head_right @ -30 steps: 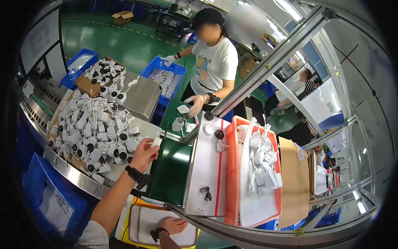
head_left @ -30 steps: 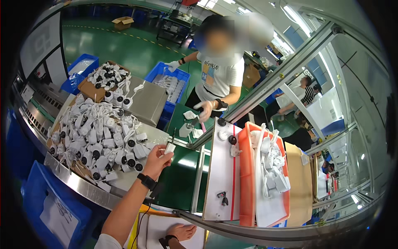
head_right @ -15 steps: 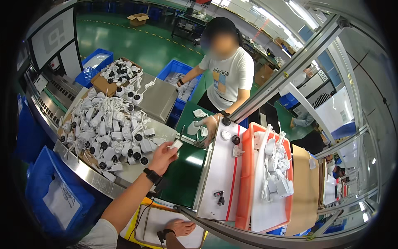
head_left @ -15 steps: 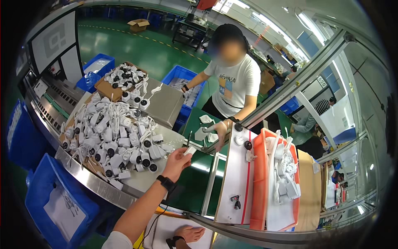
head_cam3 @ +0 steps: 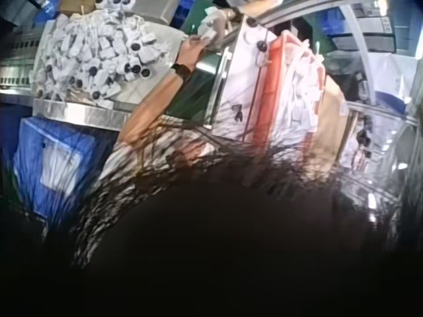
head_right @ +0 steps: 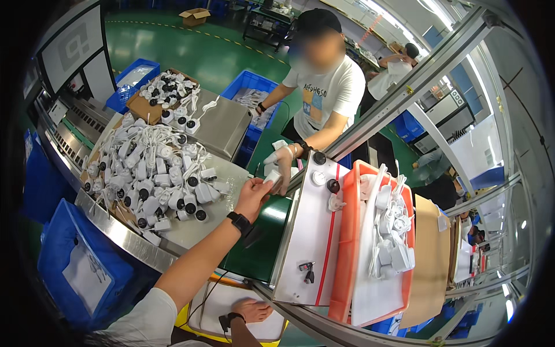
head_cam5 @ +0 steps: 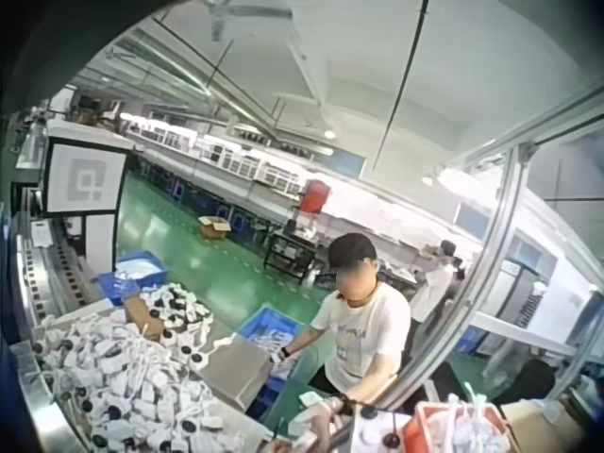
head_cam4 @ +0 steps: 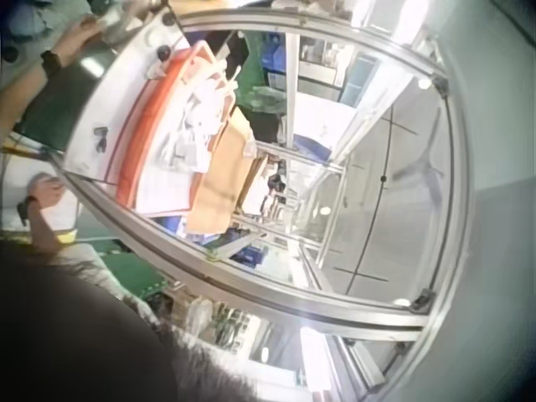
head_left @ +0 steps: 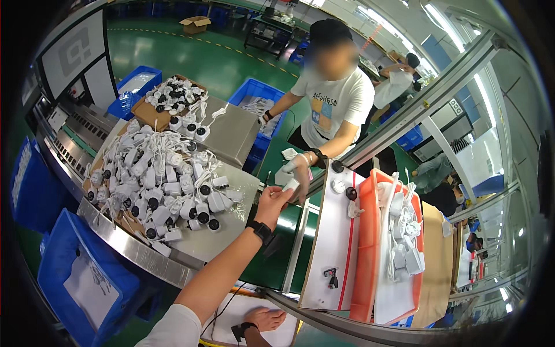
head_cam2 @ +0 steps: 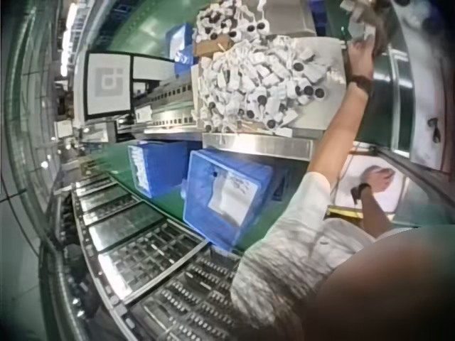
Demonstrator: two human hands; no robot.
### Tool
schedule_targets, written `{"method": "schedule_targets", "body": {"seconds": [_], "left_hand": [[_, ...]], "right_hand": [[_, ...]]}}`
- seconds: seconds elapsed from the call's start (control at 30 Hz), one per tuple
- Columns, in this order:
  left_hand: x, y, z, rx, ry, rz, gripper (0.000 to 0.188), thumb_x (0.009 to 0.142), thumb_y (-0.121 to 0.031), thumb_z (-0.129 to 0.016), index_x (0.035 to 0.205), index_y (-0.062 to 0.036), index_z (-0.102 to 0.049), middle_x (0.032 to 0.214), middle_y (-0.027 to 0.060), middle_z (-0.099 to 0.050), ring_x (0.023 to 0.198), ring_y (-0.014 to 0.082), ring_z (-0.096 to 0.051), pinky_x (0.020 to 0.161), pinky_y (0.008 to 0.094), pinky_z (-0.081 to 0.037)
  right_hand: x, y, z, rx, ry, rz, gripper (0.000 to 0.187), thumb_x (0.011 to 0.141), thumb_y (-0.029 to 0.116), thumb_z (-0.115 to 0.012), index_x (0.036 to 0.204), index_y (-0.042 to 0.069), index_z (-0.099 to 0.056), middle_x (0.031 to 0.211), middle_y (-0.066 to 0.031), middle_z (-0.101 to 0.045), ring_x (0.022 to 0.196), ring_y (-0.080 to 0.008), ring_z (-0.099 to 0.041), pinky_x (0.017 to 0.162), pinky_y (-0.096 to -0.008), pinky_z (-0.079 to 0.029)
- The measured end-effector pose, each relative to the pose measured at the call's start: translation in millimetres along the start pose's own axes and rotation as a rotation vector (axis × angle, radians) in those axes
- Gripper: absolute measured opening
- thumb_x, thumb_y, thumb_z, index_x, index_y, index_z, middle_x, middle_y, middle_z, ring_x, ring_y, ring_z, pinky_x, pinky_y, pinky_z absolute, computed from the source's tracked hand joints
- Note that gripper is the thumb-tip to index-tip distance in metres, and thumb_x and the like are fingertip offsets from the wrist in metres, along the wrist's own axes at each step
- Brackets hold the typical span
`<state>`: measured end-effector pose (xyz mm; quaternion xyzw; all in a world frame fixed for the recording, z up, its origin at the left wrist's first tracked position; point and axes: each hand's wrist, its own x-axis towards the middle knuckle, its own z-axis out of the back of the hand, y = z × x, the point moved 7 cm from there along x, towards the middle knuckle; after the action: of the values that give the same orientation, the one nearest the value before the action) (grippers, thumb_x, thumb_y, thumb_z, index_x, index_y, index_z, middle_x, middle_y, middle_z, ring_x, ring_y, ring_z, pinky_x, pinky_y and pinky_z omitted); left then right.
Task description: The recorder moves trays of electronic components and assembles small white parts at a workstation on a production floor.
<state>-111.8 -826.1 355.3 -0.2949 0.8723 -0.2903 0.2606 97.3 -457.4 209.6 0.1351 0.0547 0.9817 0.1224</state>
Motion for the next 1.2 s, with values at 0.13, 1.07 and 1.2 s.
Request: {"method": "schedule_targets", "body": {"seconds": [0.13, 1.07, 1.2], "left_hand": [[6.0, -5.3, -7.8, 0.018, 0.02, -0.046, 0.055, 0.091, -0.025, -0.085, 0.127, -0.0045, -0.049, 0.105, 0.0028, -0.067, 0.095, 0.0121, -0.066, 0.077, 0.027, -0.05], [-246.4, -58.0, 257.9, 1.918, 0.261, -0.627, 0.03, 0.076, -0.025, -0.073, 0.101, -0.01, -0.067, 0.105, 0.0111, -0.062, 0.105, 0.0327, -0.058, 0.095, 0.0472, -0.047], [-250.7, -57.6, 259.2, 1.923, 0.233, -0.643, 0.028, 0.076, -0.023, -0.071, 0.1, -0.0097, -0.067, 0.105, 0.0112, -0.061, 0.105, 0.0326, -0.058, 0.096, 0.0469, -0.047]], "right_hand": [[-0.9, -2.9, -1.2, -0.042, 0.058, -0.002, 0.063, 0.104, 0.041, -0.032, 0.147, -0.003, -0.043, 0.154, -0.0214, -0.046, 0.143, -0.0382, -0.043, 0.117, -0.0514, -0.034], [-0.6, -5.4, -3.8, -0.051, -0.033, 0.004, 0.058, 0.096, 0.035, -0.041, 0.137, -0.005, -0.048, 0.147, -0.0234, -0.05, 0.141, -0.0402, -0.044, 0.117, -0.0522, -0.034], [-5.0, -0.7, -1.4, -0.054, 0.001, -0.017, 0.059, 0.096, 0.034, -0.041, 0.139, -0.005, -0.047, 0.148, -0.0228, -0.049, 0.141, -0.04, -0.044, 0.117, -0.052, -0.034]]}}
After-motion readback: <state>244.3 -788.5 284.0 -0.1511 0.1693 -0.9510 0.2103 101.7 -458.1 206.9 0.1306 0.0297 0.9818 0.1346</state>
